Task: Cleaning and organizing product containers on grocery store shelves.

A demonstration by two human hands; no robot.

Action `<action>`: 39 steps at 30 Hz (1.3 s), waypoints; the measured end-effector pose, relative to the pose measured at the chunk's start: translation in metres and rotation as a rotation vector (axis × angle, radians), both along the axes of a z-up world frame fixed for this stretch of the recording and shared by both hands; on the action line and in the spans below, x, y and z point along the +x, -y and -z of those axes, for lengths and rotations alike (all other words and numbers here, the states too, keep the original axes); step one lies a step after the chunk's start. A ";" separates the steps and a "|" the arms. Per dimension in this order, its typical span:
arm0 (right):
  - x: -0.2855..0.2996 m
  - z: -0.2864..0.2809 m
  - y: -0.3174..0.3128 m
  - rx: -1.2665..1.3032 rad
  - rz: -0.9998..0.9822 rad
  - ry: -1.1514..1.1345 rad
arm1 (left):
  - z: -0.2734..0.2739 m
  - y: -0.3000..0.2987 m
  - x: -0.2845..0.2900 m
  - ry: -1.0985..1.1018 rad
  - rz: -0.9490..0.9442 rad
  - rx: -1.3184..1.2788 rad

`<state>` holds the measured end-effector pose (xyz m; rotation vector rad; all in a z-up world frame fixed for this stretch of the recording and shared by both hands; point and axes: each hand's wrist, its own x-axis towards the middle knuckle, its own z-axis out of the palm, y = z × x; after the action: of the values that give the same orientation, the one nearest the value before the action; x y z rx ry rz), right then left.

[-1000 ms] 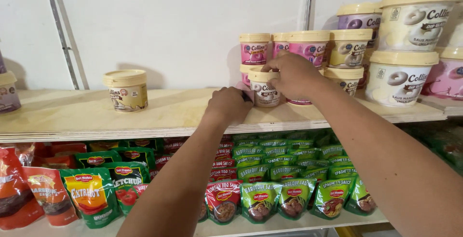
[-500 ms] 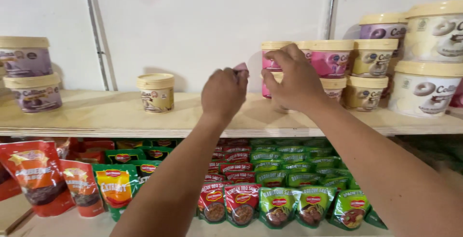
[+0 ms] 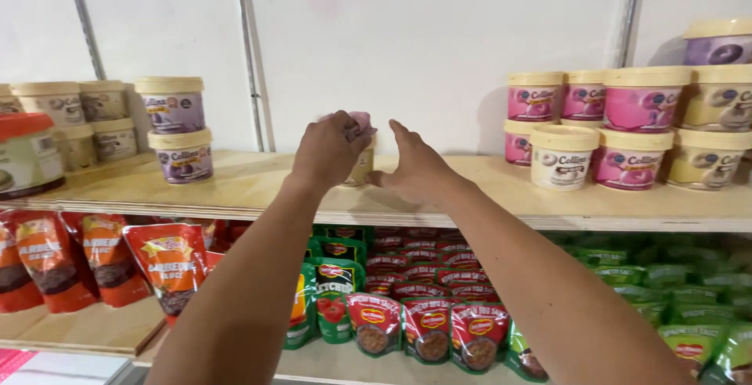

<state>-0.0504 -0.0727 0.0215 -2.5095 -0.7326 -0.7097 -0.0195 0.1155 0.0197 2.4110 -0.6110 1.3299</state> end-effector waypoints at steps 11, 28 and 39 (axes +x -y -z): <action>0.023 0.017 -0.060 0.380 -0.187 -0.141 | -0.009 -0.026 -0.019 0.045 0.186 -0.499; 0.045 0.024 -0.047 0.423 0.317 -0.019 | 0.025 0.002 0.028 -0.270 0.137 -0.490; 0.006 0.015 -0.058 0.610 -0.064 -0.019 | -0.004 -0.014 0.011 -0.491 0.528 -0.949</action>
<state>-0.0448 -0.0148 0.0060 -1.9273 -0.4896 -0.7493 -0.0086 0.1299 0.0238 1.5326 -0.3188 0.5534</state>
